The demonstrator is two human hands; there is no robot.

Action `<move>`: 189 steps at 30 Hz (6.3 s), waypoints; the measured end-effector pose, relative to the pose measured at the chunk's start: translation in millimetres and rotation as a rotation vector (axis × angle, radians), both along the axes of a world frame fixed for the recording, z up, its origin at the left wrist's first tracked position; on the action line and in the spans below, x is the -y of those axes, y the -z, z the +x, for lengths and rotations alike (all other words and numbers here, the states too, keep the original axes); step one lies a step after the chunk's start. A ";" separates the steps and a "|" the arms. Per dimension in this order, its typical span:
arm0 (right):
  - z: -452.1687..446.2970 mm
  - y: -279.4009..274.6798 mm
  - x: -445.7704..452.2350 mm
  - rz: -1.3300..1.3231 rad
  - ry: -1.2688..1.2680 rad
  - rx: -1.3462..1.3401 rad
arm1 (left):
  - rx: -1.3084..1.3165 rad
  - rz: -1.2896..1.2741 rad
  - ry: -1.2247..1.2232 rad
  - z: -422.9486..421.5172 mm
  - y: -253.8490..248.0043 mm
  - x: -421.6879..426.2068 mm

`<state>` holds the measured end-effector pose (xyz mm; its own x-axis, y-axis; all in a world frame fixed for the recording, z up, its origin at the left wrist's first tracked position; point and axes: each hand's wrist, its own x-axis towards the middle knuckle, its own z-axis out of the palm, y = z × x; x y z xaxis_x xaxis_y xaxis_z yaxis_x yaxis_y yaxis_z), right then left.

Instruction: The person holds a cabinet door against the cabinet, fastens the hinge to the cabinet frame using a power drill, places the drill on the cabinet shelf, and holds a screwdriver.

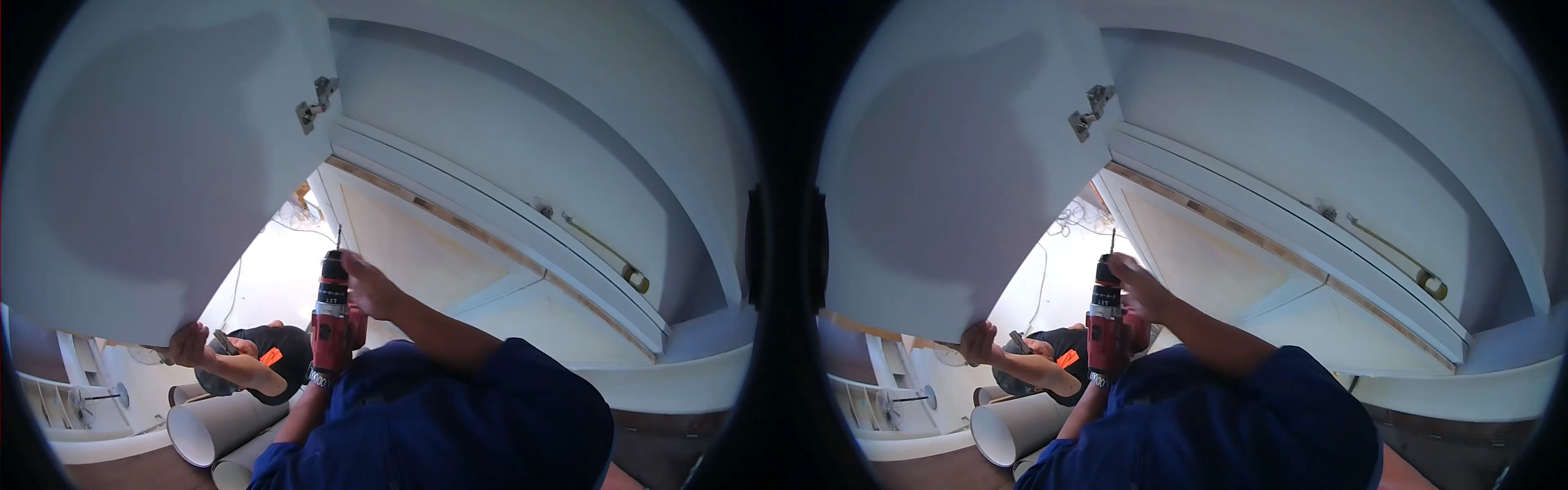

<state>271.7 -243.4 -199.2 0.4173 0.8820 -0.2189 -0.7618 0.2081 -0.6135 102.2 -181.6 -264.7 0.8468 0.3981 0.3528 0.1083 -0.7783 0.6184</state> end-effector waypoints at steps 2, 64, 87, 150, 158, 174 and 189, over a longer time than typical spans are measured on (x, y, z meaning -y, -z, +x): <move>7.9 0.3 28.1 -0.055 0.087 0.287 | 0.016 -0.044 0.005 2.4 -28.7 -2.1; -5.0 -42.1 294.4 0.336 0.719 0.577 | 0.210 0.170 0.677 209.0 -199.2 85.1; 23.5 -32.2 342.1 0.479 0.754 0.575 | -0.452 0.356 0.967 353.7 -205.5 136.5; 106.7 -113.0 49.5 0.131 0.509 0.415 | 0.981 -1.347 0.005 107.8 -88.2 -124.9; 117.5 -107.3 32.4 0.181 0.566 0.485 | 0.986 -1.309 -0.053 94.1 -89.2 -118.1; 143.7 -118.9 16.6 0.293 0.445 0.305 | 1.091 -1.324 -0.123 107.4 -93.7 -120.5; 147.1 -110.9 14.0 0.241 0.411 0.292 | 1.106 -1.240 -0.091 117.0 -95.8 -119.9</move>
